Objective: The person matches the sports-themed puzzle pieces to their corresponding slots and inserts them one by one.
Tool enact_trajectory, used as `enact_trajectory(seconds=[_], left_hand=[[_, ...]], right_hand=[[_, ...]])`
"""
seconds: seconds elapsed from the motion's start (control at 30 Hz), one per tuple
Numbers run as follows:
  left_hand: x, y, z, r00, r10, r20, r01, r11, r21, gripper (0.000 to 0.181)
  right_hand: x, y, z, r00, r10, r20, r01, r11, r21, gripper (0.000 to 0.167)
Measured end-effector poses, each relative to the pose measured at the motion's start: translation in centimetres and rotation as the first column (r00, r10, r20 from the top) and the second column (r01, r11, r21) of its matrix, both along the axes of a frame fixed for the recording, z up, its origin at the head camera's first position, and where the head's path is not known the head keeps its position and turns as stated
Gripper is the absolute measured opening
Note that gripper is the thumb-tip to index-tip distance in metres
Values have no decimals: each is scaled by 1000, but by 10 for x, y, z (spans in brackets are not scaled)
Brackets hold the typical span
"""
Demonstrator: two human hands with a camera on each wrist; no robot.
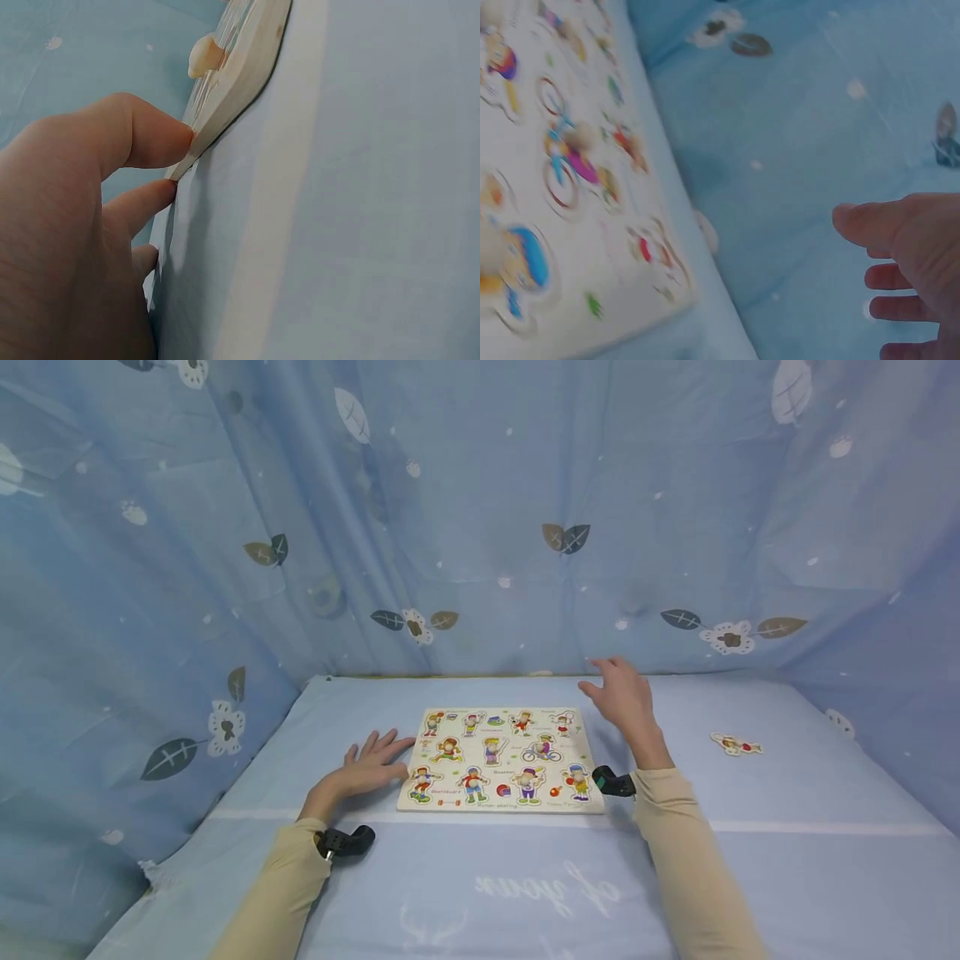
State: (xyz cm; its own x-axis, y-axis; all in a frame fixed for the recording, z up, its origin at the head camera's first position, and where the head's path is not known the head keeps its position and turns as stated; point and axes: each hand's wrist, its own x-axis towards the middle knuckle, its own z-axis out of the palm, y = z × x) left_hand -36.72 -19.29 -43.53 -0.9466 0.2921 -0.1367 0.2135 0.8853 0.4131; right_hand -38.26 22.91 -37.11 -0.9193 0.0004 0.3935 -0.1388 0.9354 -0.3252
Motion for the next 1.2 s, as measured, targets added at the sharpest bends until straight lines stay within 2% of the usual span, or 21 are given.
enact_trajectory(seconds=[0.2, 0.43, 0.57, 0.8, 1.0, 1.07, 1.2], left_hand=[[1, 1, 2, 1000, 7, 5, -7, 1000, 16, 75], [0, 0, -1, 1000, 9, 11, -9, 1000, 19, 77], [-1, 0, -1, 1000, 15, 23, -15, 1000, 15, 77], [-3, 0, 0, 1000, 4, 19, -4, 1000, 9, 78], [-4, -1, -1, 1000, 2, 25, -3, 1000, 16, 78], [-4, -2, -1, 1000, 3, 25, -4, 1000, 20, 77], [-3, -1, -1, 1000, 9, 24, -9, 1000, 20, 77]], right_hand=[[10, 37, 8, 993, -119, 28, 121, 989, -87, 44], [22, 74, 15, 981, -153, 123, 172, 972, -161, 43], [32, 99, 13, 965, -202, 165, 237, 945, -226, 45], [52, 141, 1, 917, -315, 246, 383, 870, -312, 48], [64, 163, -11, 888, -311, 338, 426, 832, -355, 45], [66, 166, -15, 868, -309, 388, 455, 807, -376, 45], [69, 172, -23, 829, -294, 476, 487, 798, -355, 46]])
